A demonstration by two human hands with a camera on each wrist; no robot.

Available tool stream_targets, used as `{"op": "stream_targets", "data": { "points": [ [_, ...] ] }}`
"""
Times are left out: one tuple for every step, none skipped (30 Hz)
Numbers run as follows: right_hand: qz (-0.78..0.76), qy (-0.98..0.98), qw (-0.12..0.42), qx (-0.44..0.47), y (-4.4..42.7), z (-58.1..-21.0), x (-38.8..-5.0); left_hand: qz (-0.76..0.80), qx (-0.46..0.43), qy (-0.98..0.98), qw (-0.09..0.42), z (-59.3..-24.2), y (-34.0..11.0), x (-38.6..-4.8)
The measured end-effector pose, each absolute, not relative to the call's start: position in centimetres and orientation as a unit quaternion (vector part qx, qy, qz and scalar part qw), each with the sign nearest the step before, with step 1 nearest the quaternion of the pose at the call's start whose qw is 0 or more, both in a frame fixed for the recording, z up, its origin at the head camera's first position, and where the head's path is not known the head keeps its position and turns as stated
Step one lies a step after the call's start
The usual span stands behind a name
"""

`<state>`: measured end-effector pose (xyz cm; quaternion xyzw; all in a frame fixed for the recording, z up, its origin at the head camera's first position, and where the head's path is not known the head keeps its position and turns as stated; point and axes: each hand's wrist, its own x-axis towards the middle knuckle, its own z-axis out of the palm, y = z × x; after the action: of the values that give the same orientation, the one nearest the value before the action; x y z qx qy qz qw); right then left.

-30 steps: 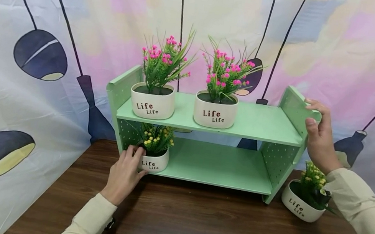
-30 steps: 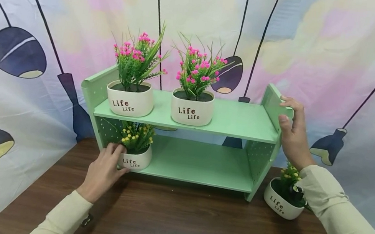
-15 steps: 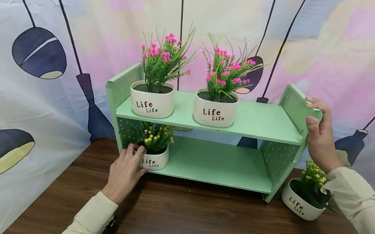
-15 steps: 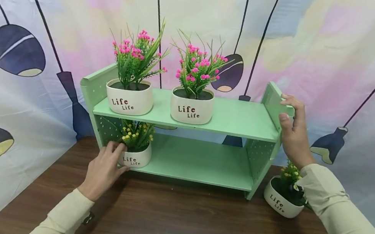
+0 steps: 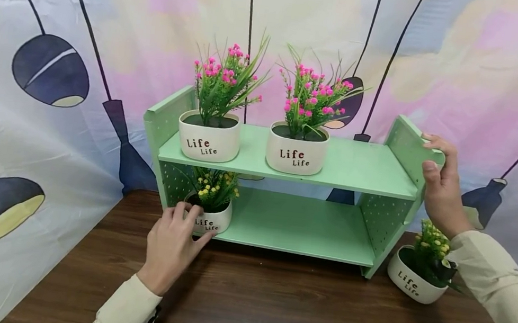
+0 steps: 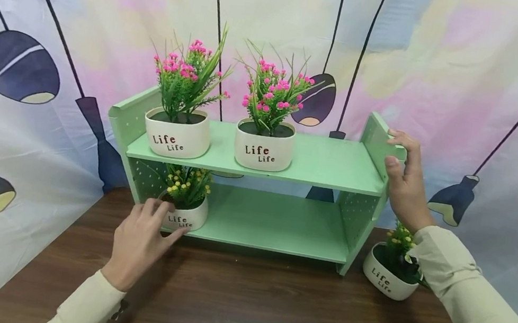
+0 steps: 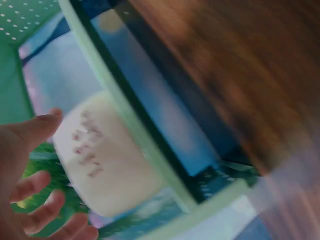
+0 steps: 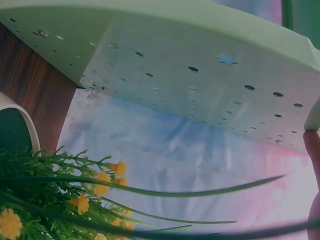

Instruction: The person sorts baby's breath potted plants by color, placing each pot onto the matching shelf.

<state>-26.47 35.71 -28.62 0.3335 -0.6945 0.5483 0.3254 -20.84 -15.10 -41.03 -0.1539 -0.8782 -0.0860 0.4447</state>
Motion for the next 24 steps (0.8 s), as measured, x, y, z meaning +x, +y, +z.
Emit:
{"op": "stream_targets", "data": {
  "points": [
    [0.548,-0.692,0.326,0.337,35.8,-28.6,-26.4,-0.084,-0.166,-0.872,0.453,-40.9,-14.7,-20.6],
    [0.545,-0.692,0.329,0.339,35.9,-28.6,-26.4,-0.083,-0.179,-0.866,0.459,-40.8,-14.2,-20.4],
    [0.544,-0.693,0.33,0.341,36.0,-28.6,-26.3,-0.084,-0.193,-0.862,0.462,-40.7,-13.8,-20.2],
    [0.537,-0.698,0.33,0.338,36.0,-28.5,-26.3,-0.088,-0.206,-0.858,0.462,-40.7,-13.4,-20.0],
    [0.541,-0.7,0.324,0.334,36.1,-28.4,-26.1,-0.092,-0.218,-0.855,0.461,-40.7,-13.0,-19.8],
    [0.543,-0.705,0.316,0.329,36.1,-28.3,-26.0,-0.094,-0.229,-0.853,0.46,-40.8,-12.5,-19.6],
    [0.538,-0.716,0.309,0.321,36.2,-28.1,-25.8,-0.098,-0.239,-0.851,0.457,-40.8,-12.1,-19.4],
    [0.527,-0.73,0.301,0.313,36.2,-27.9,-25.6,-0.104,-0.249,-0.851,0.452,-40.9,-11.6,-19.2],
    [0.52,-0.742,0.289,0.308,36.3,-27.7,-25.4,-0.112,-0.258,-0.851,0.442,-40.9,-11.1,-19.1],
    [0.508,-0.758,0.278,0.302,36.4,-27.5,-25.2,-0.119,-0.267,-0.854,0.43,-40.9,-10.7,-18.9],
    [0.5,-0.768,0.265,0.299,36.6,-27.3,-25.0,-0.126,-0.276,-0.857,0.416,-40.9,-10.2,-18.7],
    [0.486,-0.78,0.257,0.299,36.7,-27.1,-24.8,-0.136,-0.286,-0.861,0.397,-41.0,-9.6,-18.5],
    [0.468,-0.793,0.252,0.297,36.9,-26.9,-24.6,-0.15,-0.297,-0.866,0.373,-41.0,-9.0,-18.3],
    [0.456,-0.802,0.246,0.296,37.0,-26.7,-24.5,-0.163,-0.308,-0.87,0.35,-41.1,-8.4,-18.1],
    [0.45,-0.808,0.241,0.295,37.2,-26.5,-24.4,-0.178,-0.319,-0.872,0.326,-41.1,-7.7,-18.0],
    [0.446,-0.811,0.237,0.295,37.3,-26.3,-24.3,-0.192,-0.329,-0.874,0.304,-41.2,-7.0,-17.9],
    [0.448,-0.811,0.232,0.295,37.5,-26.2,-24.3,-0.206,-0.339,-0.873,0.283,-41.3,-6.4,-17.7],
    [0.449,-0.811,0.23,0.295,37.6,-26.0,-24.3,-0.223,-0.348,-0.872,0.263,-41.4,-5.7,-17.6],
    [0.454,-0.809,0.227,0.296,37.7,-25.9,-24.3,-0.238,-0.357,-0.87,0.245,-41.4,-4.9,-17.5],
    [0.462,-0.805,0.224,0.298,37.8,-25.8,-24.3,-0.25,-0.364,-0.867,0.23,-41.5,-4.2,-17.4],
    [0.473,-0.798,0.22,0.303,37.9,-25.7,-24.3,-0.262,-0.37,-0.865,0.214,-41.5,-3.4,-17.3],
    [0.484,-0.79,0.216,0.307,38.0,-25.6,-24.4,-0.273,-0.375,-0.863,0.199,-41.5,-2.7,-17.2],
    [0.494,-0.783,0.213,0.311,38.0,-25.6,-24.4,-0.284,-0.379,-0.861,0.184,-41.5,-1.9,-17.1],
    [0.505,-0.775,0.211,0.316,38.0,-25.5,-24.5,-0.292,-0.382,-0.86,0.171,-41.4,-1.2,-17.0]
  ]
}}
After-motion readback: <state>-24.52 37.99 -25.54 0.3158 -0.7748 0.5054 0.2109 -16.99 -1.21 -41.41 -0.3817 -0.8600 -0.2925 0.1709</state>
